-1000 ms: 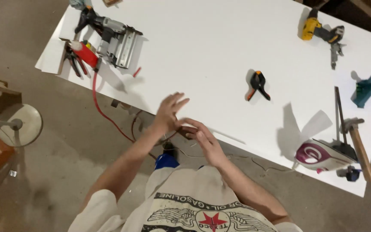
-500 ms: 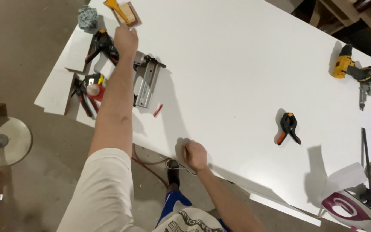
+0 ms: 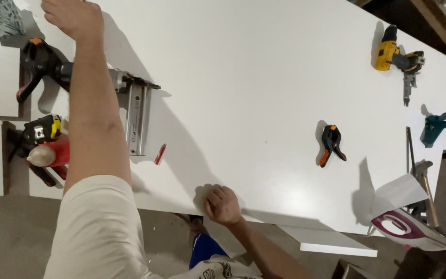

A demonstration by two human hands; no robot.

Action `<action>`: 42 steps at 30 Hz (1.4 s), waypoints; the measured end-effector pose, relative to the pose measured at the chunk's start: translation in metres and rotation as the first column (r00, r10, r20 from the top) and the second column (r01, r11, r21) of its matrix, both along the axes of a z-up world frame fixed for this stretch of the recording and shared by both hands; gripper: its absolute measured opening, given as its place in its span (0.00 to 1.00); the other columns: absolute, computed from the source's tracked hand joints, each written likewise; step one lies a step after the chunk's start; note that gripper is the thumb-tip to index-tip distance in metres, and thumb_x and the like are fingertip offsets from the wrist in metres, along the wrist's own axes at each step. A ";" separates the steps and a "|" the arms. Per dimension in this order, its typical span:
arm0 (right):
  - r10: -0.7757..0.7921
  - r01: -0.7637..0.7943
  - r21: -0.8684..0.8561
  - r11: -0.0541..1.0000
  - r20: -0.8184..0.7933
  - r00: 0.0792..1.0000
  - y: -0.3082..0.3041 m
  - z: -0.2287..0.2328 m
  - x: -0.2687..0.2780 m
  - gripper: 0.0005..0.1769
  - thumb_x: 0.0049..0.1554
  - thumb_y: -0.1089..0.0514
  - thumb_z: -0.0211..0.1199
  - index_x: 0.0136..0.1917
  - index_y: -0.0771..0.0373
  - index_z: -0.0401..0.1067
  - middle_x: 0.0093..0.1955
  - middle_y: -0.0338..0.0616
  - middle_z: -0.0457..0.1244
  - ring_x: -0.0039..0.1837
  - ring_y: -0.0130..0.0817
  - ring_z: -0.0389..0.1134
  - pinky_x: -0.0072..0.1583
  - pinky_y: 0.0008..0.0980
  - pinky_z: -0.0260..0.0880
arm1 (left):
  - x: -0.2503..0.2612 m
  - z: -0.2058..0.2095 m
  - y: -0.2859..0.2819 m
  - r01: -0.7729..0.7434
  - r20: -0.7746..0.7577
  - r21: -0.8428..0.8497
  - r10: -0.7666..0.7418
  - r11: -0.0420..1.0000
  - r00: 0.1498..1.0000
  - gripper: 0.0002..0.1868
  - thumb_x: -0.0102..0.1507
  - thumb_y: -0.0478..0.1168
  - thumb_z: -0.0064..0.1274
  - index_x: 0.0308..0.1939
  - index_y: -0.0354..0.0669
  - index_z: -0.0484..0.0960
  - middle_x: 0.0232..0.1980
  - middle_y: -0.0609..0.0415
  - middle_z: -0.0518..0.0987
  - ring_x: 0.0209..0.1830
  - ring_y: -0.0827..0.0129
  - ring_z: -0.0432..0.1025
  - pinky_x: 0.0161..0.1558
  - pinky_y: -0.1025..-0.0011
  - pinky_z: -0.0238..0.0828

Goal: The person applies a white edge banding strip to the edge of a white board. They use a clothes iron to heat and adhere the strip, then use a small wooden block to press it down. Finally, they use a yellow plastic scraper to trim the excess banding flush with the board's surface.

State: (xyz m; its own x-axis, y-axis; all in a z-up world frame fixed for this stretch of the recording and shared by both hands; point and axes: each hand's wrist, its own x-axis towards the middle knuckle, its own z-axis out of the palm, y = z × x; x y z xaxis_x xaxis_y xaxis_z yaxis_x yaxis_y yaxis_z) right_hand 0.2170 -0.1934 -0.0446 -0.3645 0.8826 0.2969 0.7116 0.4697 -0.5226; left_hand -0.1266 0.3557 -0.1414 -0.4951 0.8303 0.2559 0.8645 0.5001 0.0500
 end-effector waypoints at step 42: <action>-0.254 -0.040 -0.866 0.499 -0.190 0.948 -0.194 0.166 0.123 0.20 0.61 0.39 0.60 0.54 0.55 0.76 0.51 0.52 0.69 0.54 0.52 0.71 0.54 0.48 0.72 | 0.258 0.088 -0.501 0.693 0.105 0.132 -0.705 0.709 0.702 0.29 0.44 0.54 0.66 0.37 0.33 0.80 0.41 0.40 0.74 0.44 0.46 0.69 0.43 0.53 0.65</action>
